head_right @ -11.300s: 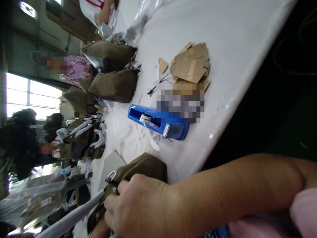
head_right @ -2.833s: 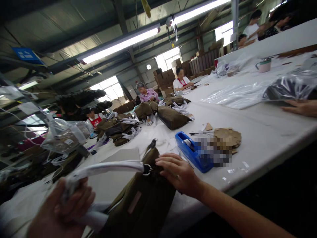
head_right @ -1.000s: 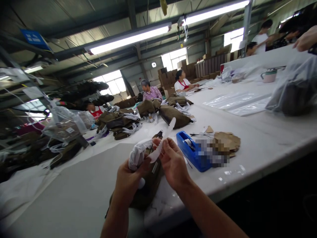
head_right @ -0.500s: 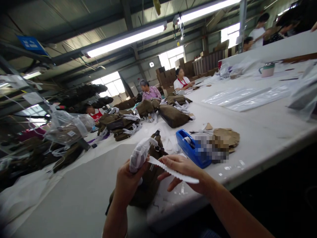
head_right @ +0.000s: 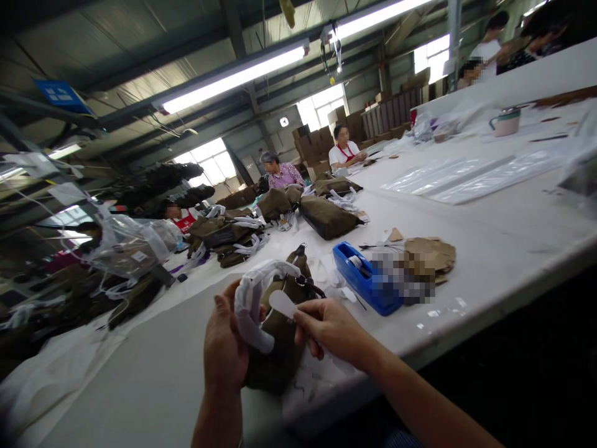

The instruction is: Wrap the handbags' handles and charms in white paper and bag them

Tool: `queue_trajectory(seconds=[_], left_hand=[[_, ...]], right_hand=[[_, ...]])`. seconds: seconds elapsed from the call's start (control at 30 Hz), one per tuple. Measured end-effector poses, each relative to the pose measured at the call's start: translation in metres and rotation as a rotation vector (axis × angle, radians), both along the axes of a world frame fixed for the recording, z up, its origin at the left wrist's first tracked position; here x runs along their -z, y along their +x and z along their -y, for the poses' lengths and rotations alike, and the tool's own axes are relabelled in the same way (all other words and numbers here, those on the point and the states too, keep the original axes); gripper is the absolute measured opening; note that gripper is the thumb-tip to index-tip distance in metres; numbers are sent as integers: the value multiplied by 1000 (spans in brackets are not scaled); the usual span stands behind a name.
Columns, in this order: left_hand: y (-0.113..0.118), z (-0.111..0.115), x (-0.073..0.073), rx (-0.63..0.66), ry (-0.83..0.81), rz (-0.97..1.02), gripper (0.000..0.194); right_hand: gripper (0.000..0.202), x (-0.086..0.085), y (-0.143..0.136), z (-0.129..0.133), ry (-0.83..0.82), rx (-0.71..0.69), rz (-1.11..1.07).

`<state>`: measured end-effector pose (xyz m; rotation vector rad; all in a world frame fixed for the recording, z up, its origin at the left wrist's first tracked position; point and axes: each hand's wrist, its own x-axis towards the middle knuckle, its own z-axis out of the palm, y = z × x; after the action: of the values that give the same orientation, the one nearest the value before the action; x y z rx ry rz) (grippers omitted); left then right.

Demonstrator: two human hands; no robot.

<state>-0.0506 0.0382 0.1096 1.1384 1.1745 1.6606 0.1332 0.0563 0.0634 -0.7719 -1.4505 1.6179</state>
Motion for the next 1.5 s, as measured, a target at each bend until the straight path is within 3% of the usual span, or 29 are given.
queue_trajectory(seconds=[0.17,0.23,0.33,0.4,0.47,0.53,0.67,0.77,0.83,0.93,1.0,1.07,1.2,1.5], left_hand=[[6,1,-3,180,-154,-26,65],[5,3,-5,206,-132,-135,53],[2,6,-10,24,-45,-363,35],[-1,6,-15,-114,7,-473,30],[-2,6,-22,-175,56,-528,29],[-1,5,-29,-195,104,-558,29],[5,3,-44,-211,185,-603,27],[9,3,-52,-226,254,-659,26],[10,2,-56,-227,306,-703,24],[12,1,-60,-209,347,-725,23],[14,0,-61,-189,350,-692,23],[15,-1,-61,-163,350,-636,24],[15,-1,-59,-161,342,-589,23],[19,11,-55,-214,447,-738,16]], right_hand=[[44,-17,-15,-10,92,-16,-27],[39,-22,-17,-11,133,-14,-21],[27,-29,-11,-6,235,75,82],[21,-33,-3,2,305,185,145],[23,-37,5,10,306,250,108],[25,-41,11,14,234,202,-31],[27,-50,16,8,77,-50,-358],[35,-58,15,-2,125,-112,-389],[30,-64,13,-6,278,-17,-268],[17,-75,8,-8,624,297,-32],[15,-81,5,-7,754,449,30],[18,-85,0,-6,705,461,-8],[29,-88,-6,-7,493,337,-50],[38,-81,-12,-11,441,401,-66]])
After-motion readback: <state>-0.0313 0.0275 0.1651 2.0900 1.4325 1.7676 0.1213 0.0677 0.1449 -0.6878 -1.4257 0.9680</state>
